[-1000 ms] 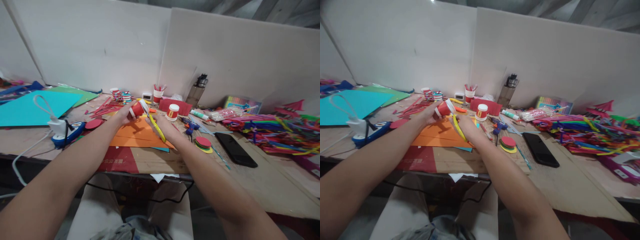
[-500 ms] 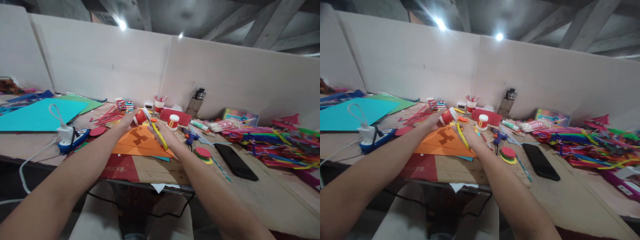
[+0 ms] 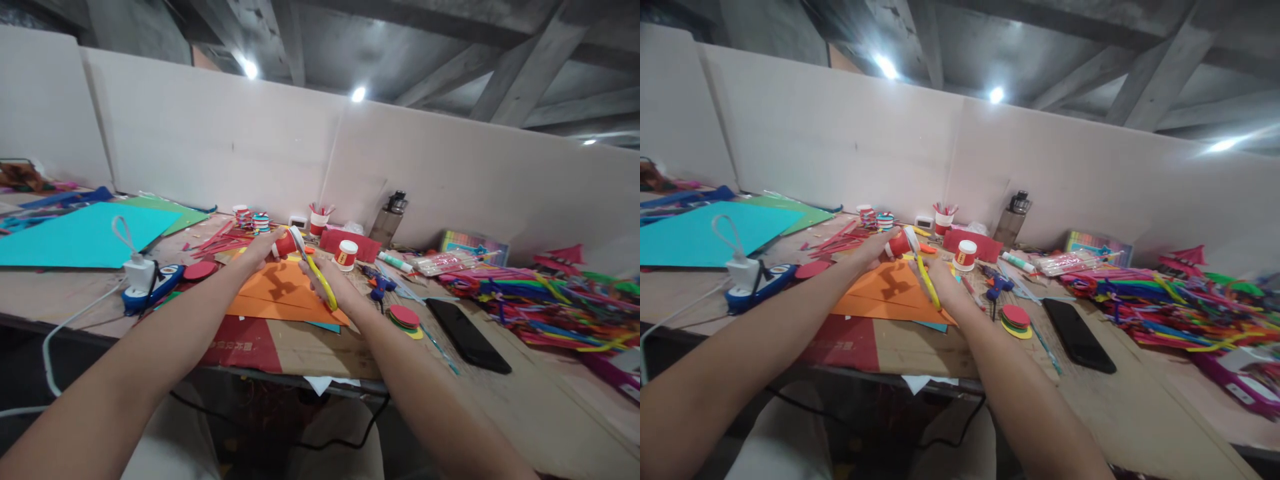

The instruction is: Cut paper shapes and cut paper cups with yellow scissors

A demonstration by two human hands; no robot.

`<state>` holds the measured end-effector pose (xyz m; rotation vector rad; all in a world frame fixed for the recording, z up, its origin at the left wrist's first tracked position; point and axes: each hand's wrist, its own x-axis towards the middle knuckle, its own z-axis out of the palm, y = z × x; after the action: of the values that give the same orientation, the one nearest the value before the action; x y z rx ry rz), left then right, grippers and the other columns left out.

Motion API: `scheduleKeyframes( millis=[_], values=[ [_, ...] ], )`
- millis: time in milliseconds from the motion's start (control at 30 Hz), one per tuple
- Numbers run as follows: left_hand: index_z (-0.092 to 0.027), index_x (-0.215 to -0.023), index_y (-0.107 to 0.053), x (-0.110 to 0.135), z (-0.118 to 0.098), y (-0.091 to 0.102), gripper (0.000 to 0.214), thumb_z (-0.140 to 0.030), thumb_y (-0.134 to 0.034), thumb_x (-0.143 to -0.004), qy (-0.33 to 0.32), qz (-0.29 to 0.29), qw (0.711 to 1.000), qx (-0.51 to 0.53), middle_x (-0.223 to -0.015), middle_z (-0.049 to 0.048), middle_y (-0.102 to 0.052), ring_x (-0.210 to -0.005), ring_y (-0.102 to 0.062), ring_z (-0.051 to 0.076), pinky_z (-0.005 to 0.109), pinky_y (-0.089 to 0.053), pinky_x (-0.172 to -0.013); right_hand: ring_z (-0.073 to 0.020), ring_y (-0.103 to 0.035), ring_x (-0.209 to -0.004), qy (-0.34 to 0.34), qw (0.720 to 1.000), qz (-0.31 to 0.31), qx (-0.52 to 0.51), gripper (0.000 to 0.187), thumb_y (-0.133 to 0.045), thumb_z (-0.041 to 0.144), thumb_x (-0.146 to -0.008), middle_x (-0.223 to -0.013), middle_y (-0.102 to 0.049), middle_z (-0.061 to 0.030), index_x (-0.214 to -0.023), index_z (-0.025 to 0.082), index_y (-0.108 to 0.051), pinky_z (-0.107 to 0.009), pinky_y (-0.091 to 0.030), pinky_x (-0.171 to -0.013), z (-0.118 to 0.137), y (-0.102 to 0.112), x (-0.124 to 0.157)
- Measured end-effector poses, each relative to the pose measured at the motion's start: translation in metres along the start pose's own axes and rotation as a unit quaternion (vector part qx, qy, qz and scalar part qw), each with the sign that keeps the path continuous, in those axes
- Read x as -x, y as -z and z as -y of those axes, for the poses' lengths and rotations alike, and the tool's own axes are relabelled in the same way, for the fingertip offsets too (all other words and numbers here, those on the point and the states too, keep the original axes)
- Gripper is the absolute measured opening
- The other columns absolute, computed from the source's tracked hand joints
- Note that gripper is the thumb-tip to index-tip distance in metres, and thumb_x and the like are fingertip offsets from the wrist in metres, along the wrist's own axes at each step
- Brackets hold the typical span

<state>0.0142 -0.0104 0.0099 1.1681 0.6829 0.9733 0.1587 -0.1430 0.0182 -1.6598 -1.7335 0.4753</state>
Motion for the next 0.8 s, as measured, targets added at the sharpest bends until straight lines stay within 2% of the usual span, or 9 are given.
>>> scheduleKeyframes(
  millis=[100,267,567,800],
  values=[
    [-0.012,-0.081,-0.060,-0.0018,0.0026,0.0017,0.033,-0.045,-0.064,-0.081,-0.002,0.007,1.000,0.011,-0.058,0.0042,-0.059,-0.039,-0.055,0.014,0.021,-0.037,-0.033,-0.0094,-0.042,-0.044,-0.017,1.000,0.008,-0.004,0.044,-0.045,0.060,-0.087,-0.058,-0.052,0.0011,-0.087,0.018,-0.058,-0.022,-0.029,-0.041,-0.0006,-0.0018,0.0008],
    [-0.013,-0.081,-0.061,-0.0052,0.0068,0.0049,0.035,-0.046,-0.068,-0.077,-0.004,0.016,0.999,0.029,-0.058,0.0043,-0.060,-0.041,-0.057,0.014,0.020,-0.039,-0.035,-0.0093,-0.044,-0.048,0.003,1.000,-0.009,-0.011,0.041,-0.044,0.056,-0.088,-0.062,-0.053,0.0006,-0.083,0.017,-0.057,-0.022,-0.032,-0.044,0.0002,-0.0047,0.0009],
    [-0.013,-0.084,-0.059,-0.0059,0.0081,0.0060,0.040,-0.052,-0.066,-0.078,0.015,0.008,1.000,0.012,-0.061,0.0048,-0.062,-0.043,-0.058,0.015,0.020,-0.038,-0.034,-0.0104,-0.046,-0.052,0.010,1.000,-0.018,0.013,0.042,-0.045,0.057,-0.088,-0.061,-0.053,0.0006,-0.082,0.017,-0.056,-0.022,-0.034,-0.048,-0.0025,-0.0072,0.0005],
    [-0.015,-0.088,-0.059,-0.0013,0.0066,0.0016,0.043,-0.057,-0.061,-0.080,0.032,-0.016,0.997,0.061,-0.059,0.0026,-0.061,-0.043,-0.057,0.014,0.021,-0.042,-0.038,-0.0112,-0.047,-0.053,-0.010,0.999,-0.019,0.026,0.041,-0.047,0.055,-0.088,-0.061,-0.055,-0.0012,-0.079,0.016,-0.058,-0.022,-0.035,-0.050,0.0054,-0.0064,0.0022]
  ],
)
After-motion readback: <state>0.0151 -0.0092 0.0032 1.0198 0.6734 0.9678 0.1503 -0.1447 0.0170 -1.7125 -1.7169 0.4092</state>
